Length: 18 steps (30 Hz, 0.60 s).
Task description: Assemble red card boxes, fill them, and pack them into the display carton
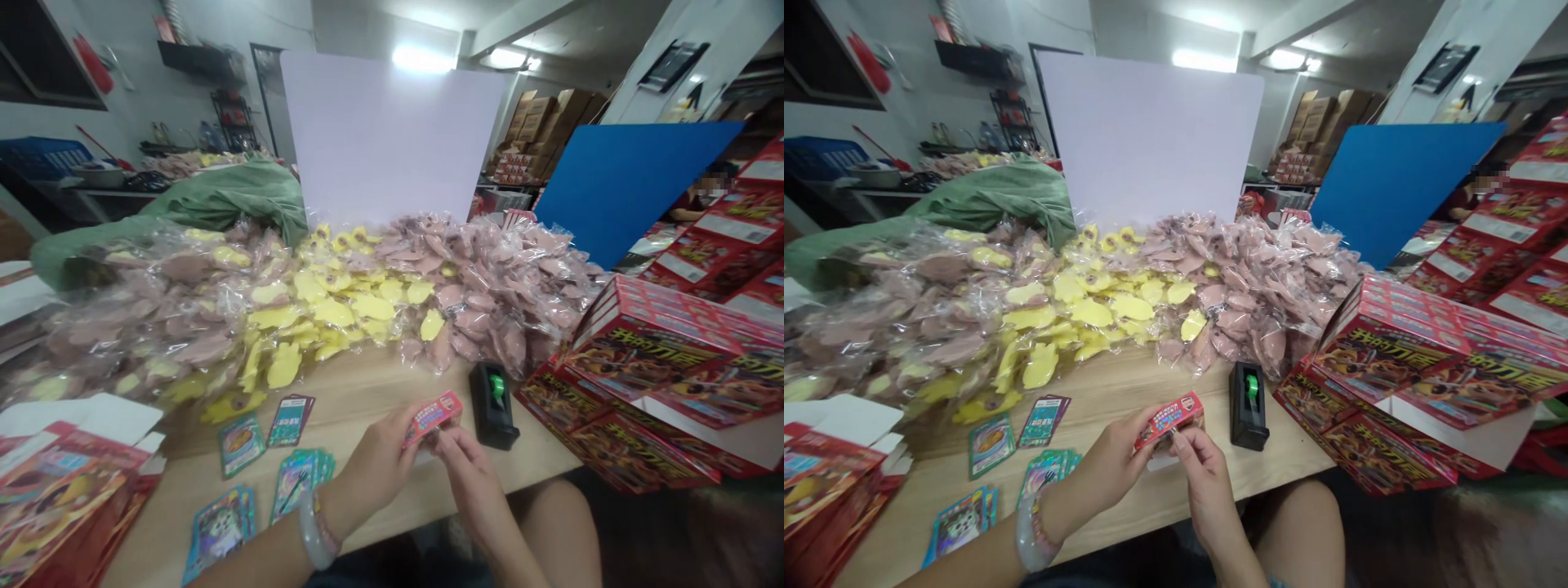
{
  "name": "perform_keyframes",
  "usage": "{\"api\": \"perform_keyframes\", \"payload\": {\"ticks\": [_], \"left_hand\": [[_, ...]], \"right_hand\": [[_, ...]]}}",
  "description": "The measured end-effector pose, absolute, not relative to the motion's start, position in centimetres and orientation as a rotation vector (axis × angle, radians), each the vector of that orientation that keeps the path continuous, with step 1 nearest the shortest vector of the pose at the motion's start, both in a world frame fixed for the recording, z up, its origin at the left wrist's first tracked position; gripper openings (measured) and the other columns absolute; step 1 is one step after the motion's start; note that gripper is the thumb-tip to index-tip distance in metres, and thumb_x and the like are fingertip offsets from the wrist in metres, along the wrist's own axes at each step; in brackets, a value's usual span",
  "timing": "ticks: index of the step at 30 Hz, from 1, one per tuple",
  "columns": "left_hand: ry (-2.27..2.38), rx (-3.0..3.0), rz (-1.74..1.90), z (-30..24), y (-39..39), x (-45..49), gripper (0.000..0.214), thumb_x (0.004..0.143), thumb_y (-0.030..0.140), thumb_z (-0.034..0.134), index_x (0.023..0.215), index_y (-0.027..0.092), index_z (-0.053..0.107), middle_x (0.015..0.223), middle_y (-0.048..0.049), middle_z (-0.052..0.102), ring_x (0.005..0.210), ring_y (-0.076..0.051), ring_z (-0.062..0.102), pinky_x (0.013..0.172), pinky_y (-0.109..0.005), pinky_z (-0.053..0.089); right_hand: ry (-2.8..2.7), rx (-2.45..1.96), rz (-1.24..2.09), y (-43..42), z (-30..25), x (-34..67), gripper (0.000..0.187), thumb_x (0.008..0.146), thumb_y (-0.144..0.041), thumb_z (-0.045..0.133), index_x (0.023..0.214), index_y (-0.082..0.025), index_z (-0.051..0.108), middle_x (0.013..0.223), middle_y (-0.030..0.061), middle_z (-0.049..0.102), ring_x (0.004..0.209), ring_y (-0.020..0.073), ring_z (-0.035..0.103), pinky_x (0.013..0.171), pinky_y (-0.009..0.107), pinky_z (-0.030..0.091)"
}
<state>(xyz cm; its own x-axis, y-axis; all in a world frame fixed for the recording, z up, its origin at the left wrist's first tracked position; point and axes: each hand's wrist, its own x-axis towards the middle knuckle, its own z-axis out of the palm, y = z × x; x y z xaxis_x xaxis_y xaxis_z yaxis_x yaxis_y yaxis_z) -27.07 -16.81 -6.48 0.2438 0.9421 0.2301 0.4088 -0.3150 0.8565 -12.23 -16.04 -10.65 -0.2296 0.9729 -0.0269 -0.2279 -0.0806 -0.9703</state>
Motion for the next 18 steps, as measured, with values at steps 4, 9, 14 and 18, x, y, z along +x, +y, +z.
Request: {"api": "perform_keyframes", "payload": {"ticks": [4,9,14,18], "left_hand": [[1.338,1.836,0.995,-6.6,-16.8,-27.0,0.041,0.081,0.008,0.044,0.119,0.023,0.047,0.107,-0.0032,0.061,0.095,-0.017,0.057,0.082,-0.027,0.043],[1.339,1.878,0.987,-6.8,-16.9,-26.4,0.049,0.079,0.005,0.043,0.123,0.025,0.042,0.111,-0.0028,0.059,0.098,-0.017,0.055,0.085,-0.028,0.043],[1.412,1.930,0.935,-8.0,-17.4,-26.2,0.042,0.080,0.009,0.044,0.120,0.020,0.044,0.113,-0.0075,0.057,0.102,-0.020,0.053,0.087,-0.033,0.044],[1.368,1.967,0.878,-5.7,-18.6,-26.4,0.037,0.082,0.012,0.044,0.118,0.018,0.047,0.111,-0.0079,0.058,0.099,-0.021,0.055,0.086,-0.032,0.044]], "right_hand": [[-1.183,-0.891,1.483,-16.8,-9.1,-11.6,0.022,0.082,-0.038,0.052,0.070,-0.020,0.056,0.072,-0.0002,0.053,0.076,0.0158,0.047,0.075,0.028,0.035],[-1.238,-0.997,1.444,-16.5,-8.3,-12.0,0.028,0.081,-0.041,0.052,0.064,-0.019,0.052,0.067,-0.0002,0.051,0.070,0.0148,0.045,0.071,0.027,0.035],[-1.082,-1.374,1.335,-15.1,-10.2,-13.6,0.044,0.068,-0.053,0.059,0.049,-0.021,0.036,0.046,-0.0063,0.030,0.046,0.0094,0.029,0.048,0.025,0.028],[-1.307,-1.576,0.982,-15.6,-10.0,-11.0,0.043,0.054,-0.057,0.063,0.066,-0.018,0.052,0.060,0.0015,0.053,0.058,0.0175,0.049,0.057,0.030,0.041]]}}
